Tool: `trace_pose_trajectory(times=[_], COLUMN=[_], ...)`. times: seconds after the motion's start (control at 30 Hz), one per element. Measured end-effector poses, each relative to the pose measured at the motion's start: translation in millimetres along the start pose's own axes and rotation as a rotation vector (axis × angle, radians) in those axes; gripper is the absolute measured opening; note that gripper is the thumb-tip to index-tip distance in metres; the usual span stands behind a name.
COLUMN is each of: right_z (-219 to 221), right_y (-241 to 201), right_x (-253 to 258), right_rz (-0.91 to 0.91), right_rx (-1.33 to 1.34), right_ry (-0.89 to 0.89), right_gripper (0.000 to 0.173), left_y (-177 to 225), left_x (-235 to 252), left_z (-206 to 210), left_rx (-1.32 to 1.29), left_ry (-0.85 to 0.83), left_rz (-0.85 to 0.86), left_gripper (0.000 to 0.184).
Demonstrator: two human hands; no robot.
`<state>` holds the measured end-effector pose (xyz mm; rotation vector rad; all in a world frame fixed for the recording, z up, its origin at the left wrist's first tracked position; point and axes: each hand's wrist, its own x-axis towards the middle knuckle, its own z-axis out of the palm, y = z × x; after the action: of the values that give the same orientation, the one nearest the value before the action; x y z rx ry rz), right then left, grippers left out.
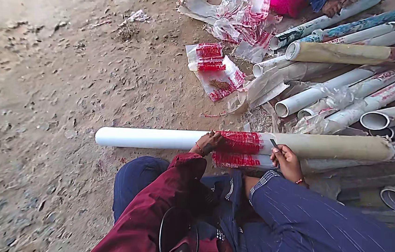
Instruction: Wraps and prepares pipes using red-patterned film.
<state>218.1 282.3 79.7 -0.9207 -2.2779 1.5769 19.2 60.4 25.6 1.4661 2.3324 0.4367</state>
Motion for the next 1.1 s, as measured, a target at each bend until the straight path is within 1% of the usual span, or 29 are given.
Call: trace_pose_trajectory(times=[0.07, 0.1, 0.17, 0.23, 0.27, 0.3, 0.33, 0.37, 0.4, 0.43, 0.47, 0.57, 0.67, 0.97, 1.1], right_z=[6, 8, 14, 27, 36, 48, 61, 76, 90, 104, 117, 146, 159, 168, 170], right_y=[-6, -15, -44, -68, -77, -84, -90, -95, -99, -103, -104, -103, -102, -102, -113], right_x=[0, 2, 13, 31, 41, 48, 54, 59, 62, 65, 68, 75, 78, 78, 77], right_rz=[-0.056, -0.103, -0.107, -0.056, -0.062, -0.088, -0.124, -0.151, -0.166, -0.178, -0.203, -0.245, -0.275, -0.397, -0.345], right_rx=[-0.235, -0.371, -0.619, -0.827, -0.915, -0.986, -1.052, -1.101, -1.143, -1.174, -1.207, -1.305, -1.387, -1.478, -1.584], right_ry=[-0.192, -0.302, -0.561, -0.787, -0.855, -0.902, -0.939, -0.964, -0.988, -1.006, -1.018, -1.021, -1.03, -1.094, -1.137], right_gripper=[0.026, 0.029, 0.034, 0.037, 0.038, 0.039, 0.038, 0.038, 0.039, 0.04, 0.041, 0.042, 0.04, 0.034, 0.038], left_y=[2, -2, -13, -29, -35, -38, -37, -35, -31, -28, -27, -31, -33, -37, -38], left_x=[4, 6, 7, -2, -8, -16, -22, -25, -26, -28, -28, -29, -29, -27, -26], left_z=[-5, -7, -14, -16, -20, -23, -25, -23, -17, -10, -5, -1, -4, -2, -1], left_rx=[-0.016, -0.059, -0.23, -0.408, -0.415, -0.379, -0.315, -0.247, -0.184, -0.164, -0.161, -0.202, -0.24, -0.274, -0.267], left_ry=[-0.114, -0.11, -0.044, 0.134, 0.15, 0.093, -0.04, -0.163, -0.245, -0.26, -0.243, -0.225, -0.251, -0.275, -0.282], left_rz=[-0.069, -0.093, -0.17, -0.266, -0.343, -0.439, -0.55, -0.645, -0.71, -0.733, -0.736, -0.703, -0.695, -0.676, -0.674], left_gripper=[0.03, 0.032, 0.034, 0.035, 0.043, 0.057, 0.074, 0.088, 0.099, 0.106, 0.108, 0.109, 0.107, 0.106, 0.107])
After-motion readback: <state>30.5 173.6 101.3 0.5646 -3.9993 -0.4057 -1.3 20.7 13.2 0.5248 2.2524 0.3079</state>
